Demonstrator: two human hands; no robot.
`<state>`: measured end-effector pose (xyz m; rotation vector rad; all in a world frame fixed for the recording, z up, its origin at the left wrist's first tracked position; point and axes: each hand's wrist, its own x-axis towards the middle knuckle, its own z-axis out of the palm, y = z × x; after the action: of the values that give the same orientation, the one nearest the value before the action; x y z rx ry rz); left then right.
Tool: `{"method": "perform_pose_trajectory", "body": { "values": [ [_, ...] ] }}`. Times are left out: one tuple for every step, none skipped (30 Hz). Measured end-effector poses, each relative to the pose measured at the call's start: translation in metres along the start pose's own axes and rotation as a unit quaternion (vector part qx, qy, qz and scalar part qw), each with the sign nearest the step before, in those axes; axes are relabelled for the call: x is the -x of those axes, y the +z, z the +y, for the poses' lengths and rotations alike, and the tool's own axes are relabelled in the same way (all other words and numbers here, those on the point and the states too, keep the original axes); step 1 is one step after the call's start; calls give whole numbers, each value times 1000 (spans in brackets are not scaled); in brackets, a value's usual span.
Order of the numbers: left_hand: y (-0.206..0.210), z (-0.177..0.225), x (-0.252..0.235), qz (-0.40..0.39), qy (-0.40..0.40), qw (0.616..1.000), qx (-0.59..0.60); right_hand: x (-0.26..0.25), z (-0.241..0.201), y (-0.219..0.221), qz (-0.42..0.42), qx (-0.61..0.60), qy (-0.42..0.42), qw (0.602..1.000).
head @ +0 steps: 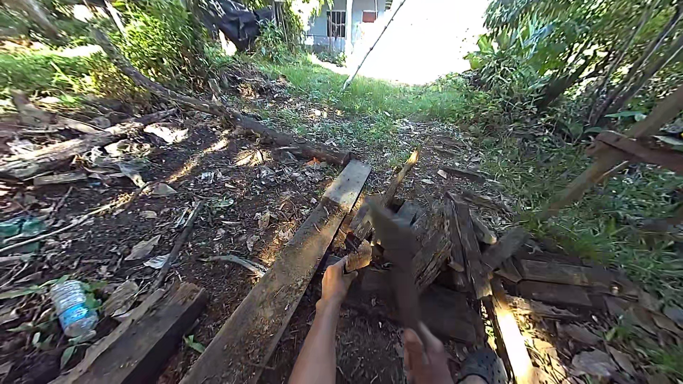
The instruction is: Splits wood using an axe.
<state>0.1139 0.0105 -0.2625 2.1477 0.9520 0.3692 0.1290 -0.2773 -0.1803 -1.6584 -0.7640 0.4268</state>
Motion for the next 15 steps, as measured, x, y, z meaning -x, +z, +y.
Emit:
{"method": "perform_pose_trajectory", "body": {
  "values": [
    [2,-1,1,-2,-2,1000,6,-1,20,0,-28,52,93,994],
    [4,-3,1,-4,-3,1000,11,-4,34,1,-41,90,143,985],
    [5,-5,-1,0,-2,1000,17,-7,41,3,-42,108,159,980],
    [7,-7,-2,1,-4,1000,24,-8,43,6,-41,111,163,980],
    [10,-10,0,1,-6,1000,28,-7,44,8,-41,105,163,980],
    [13,-13,3,0,-5,999,31,-5,44,10,-45,95,166,980],
    [14,-15,4,2,-4,999,35,-4,44,11,-48,87,167,981],
    [13,-14,4,5,-3,999,38,-4,43,12,-47,81,165,982],
    [12,-12,2,8,-3,999,40,-4,42,11,-45,76,163,983],
    [10,-10,2,10,2,999,41,-1,39,10,-44,70,160,984],
    [7,-7,2,6,8,999,43,2,33,8,-43,60,158,985],
    [0,-2,1,4,20,998,51,4,23,5,-41,48,154,986],
    [-11,8,1,7,38,997,65,6,12,1,-38,32,147,988],
    [-27,25,1,20,64,995,78,6,0,-3,-30,15,132,991],
    [-46,48,2,45,98,991,81,5,-12,-8,-16,0,107,994]
  ]
}}
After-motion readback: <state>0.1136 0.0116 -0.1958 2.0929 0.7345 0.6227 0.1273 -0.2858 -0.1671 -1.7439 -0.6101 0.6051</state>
